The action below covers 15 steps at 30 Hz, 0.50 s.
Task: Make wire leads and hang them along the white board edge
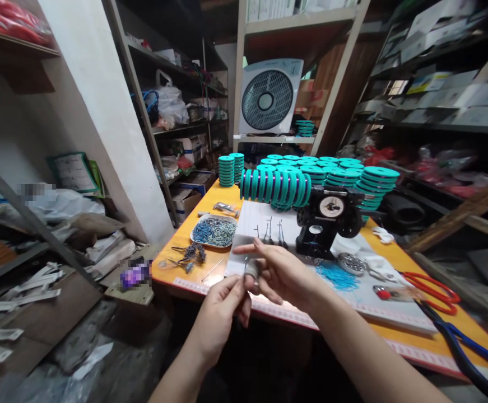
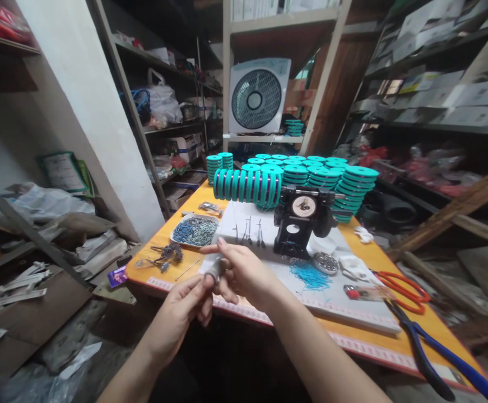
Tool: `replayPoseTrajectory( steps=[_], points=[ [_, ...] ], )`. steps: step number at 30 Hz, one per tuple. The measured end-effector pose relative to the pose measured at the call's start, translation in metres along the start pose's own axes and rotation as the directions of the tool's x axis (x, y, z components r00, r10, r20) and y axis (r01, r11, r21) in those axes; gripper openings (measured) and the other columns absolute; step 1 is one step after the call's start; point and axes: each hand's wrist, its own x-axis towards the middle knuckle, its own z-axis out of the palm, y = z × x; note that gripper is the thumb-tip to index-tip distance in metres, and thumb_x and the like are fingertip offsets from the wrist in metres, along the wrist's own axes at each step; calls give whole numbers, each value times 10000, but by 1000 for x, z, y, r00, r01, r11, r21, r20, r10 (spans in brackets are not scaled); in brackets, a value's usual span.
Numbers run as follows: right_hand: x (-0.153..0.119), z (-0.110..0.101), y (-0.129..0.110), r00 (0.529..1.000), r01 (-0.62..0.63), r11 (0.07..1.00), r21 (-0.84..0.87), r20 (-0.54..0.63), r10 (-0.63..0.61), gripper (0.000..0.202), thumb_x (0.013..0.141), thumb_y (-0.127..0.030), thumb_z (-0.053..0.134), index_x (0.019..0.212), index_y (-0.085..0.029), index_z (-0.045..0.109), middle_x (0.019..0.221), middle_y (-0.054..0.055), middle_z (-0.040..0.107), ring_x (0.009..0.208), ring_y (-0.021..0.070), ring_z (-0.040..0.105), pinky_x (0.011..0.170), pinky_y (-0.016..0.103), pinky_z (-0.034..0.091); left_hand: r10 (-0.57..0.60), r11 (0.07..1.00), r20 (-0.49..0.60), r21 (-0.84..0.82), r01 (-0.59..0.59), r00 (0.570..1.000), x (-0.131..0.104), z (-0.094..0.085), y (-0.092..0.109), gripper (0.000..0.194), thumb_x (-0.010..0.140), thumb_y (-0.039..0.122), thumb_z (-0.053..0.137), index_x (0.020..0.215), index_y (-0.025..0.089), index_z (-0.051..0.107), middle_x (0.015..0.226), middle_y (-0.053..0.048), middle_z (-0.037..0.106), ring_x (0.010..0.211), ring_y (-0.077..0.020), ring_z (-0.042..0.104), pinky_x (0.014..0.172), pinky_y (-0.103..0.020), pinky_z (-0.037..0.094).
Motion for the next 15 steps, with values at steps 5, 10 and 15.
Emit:
replayPoseTrajectory(
  steps=[5,10,15],
  points=[
    [21,11,-1,997,-27,940,340,-54,48,370,852,-452,400,806,-118,249,605,-40,418,392,42,426,371,128,318,-66,989,39,-132,71,997,-5,-1,0,225,881,334,437,849,126,515,528,9,510,465,-89,485,676,-301,461],
    [25,14,5,993,9,933,359,-116,35,375,853,-461,379,798,-122,228,576,-42,373,347,25,357,323,109,199,-127,936,48,-325,135,991,-13,1,-4,231,880,298,428,830,107,548,529,-12,553,522,-133,570,816,-394,453],
    [26,7,8,994,23,935,354,-111,18,408,834,-476,412,791,-123,212,590,-40,359,350,18,327,317,111,212,-212,898,28,-389,206,977,-23,2,-16,246,873,307,448,793,99,551,634,-59,614,632,-159,606,817,-433,460]
  ],
)
